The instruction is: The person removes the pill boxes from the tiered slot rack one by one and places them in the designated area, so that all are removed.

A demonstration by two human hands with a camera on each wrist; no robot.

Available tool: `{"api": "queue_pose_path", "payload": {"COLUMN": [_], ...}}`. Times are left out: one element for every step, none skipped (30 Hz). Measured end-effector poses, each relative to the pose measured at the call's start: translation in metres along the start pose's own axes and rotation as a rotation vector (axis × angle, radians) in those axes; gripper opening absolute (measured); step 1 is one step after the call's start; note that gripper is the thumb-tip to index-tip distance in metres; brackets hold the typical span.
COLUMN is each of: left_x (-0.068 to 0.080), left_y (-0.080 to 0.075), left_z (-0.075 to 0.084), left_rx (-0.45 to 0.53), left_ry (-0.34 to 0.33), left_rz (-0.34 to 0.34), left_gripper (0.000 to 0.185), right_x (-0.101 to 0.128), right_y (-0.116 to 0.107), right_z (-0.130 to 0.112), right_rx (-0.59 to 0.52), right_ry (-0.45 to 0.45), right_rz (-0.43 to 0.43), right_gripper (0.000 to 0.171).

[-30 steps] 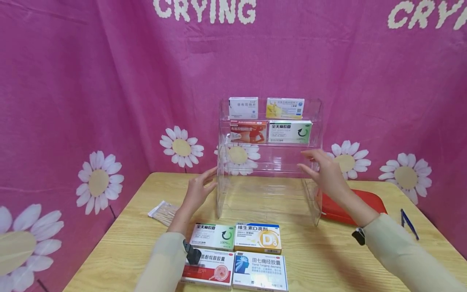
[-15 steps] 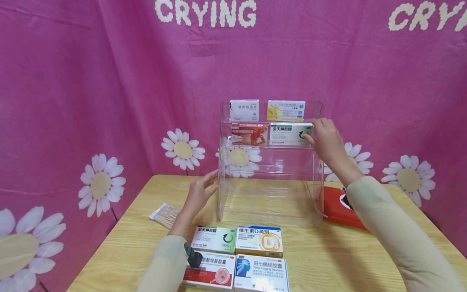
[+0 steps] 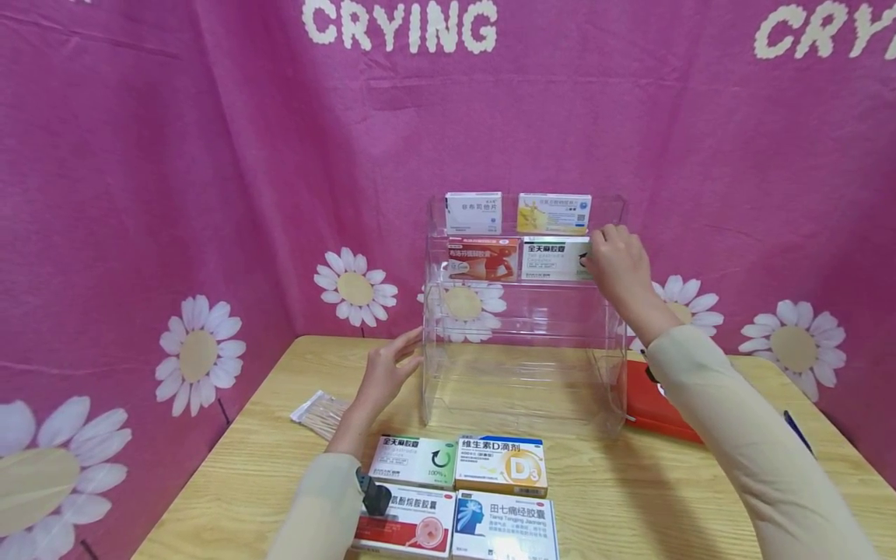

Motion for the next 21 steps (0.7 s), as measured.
{"api": "queue_pose_path", "payload": {"left_x": [0.000,0.000,0.000,0.001,0.001,0.001,0.000,0.000,0.000,0.000,0.000,0.000,0.000,0.000,0.000,0.000,0.000,0.000,0.000,0.000,0.000], "left_y": [0.000,0.000,0.000,0.000,0.000,0.000,0.001,0.001,0.001,0.001,0.001,0.001,0.001,0.001,0.001,0.001,0.001,0.001,0.001,0.001,0.001], "left_z": [0.000,0.000,-0.001,-0.001,-0.001,-0.001,-0.002,-0.002,-0.002,-0.002,-0.002,-0.002,-0.002,-0.001,-0.002,-0.001,-0.001,-0.001,-0.001,-0.001,-0.001], "left_rx": [0.000,-0.003,-0.003,-0.006,-0.009,-0.011,-0.014,-0.015,-0.015,-0.014,-0.014,-0.012,-0.012,-0.012,-0.012,-0.010,-0.009,-0.009,-0.010,-0.011,-0.012], "left_ry": [-0.001,0.000,-0.002,0.000,0.001,0.000,-0.001,-0.002,-0.001,-0.002,-0.003,-0.003,-0.004,-0.002,0.000,0.003,0.005,0.006,0.006,0.006,0.003], "left_rz": [0.000,0.000,0.000,0.001,0.002,0.002,0.001,0.001,0.001,0.000,0.000,0.000,0.000,0.002,0.003,0.006,0.008,0.009,0.008,0.007,0.005], "left_gripper": [0.048,0.049,0.048,0.048,0.048,0.048,0.048,0.048,0.048,0.048,0.048,0.048,0.048,0.048,0.048,0.048,0.048,0.048,0.048,0.048,0.048], "right_x": [0.000,-0.001,-0.001,-0.001,-0.002,-0.003,-0.003,-0.003,-0.003,-0.003,-0.003,-0.003,-0.003,-0.003,-0.004,-0.004,-0.004,-0.004,-0.004,-0.003,-0.003], "right_y": [0.000,0.000,0.000,0.001,0.001,0.001,0.000,0.000,-0.001,-0.001,-0.002,-0.002,-0.003,-0.004,-0.004,-0.005,-0.006,-0.008,-0.009,-0.010,-0.012], "right_z": [0.000,-0.001,-0.001,-0.001,-0.002,-0.002,-0.002,-0.001,-0.001,-0.001,0.000,0.000,0.000,0.001,0.001,0.002,0.002,0.002,0.002,0.002,0.002], "right_rx": [-0.001,-0.005,-0.009,-0.015,-0.019,-0.025,-0.029,-0.034,-0.040,-0.047,-0.054,-0.065,-0.076,-0.089,-0.107,-0.123,-0.140,-0.159,-0.180,-0.203,-0.227], "right_ry": [0.011,0.024,0.036,0.050,0.060,0.069,0.078,0.085,0.090,0.096,0.103,0.110,0.120,0.130,0.142,0.153,0.165,0.176,0.185,0.196,0.204], "right_rz": [-0.006,-0.012,-0.017,-0.022,-0.026,-0.027,-0.030,-0.034,-0.038,-0.045,-0.052,-0.060,-0.069,-0.078,-0.085,-0.093,-0.099,-0.104,-0.104,-0.106,-0.102], "right_gripper": [0.029,0.029,0.029,0.029,0.030,0.030,0.030,0.030,0.030,0.030,0.030,0.030,0.030,0.029,0.029,0.029,0.028,0.028,0.027,0.026,0.026]}}
Point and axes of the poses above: each hand's wrist, its own x-axis away from the middle knuckle, its own y-axis out of the palm, z = x × y, the point moved 3 cm from there along -x, towards the middle knuckle, and after that the axes turned 5 degrees about -x, right-handed, at the moved point
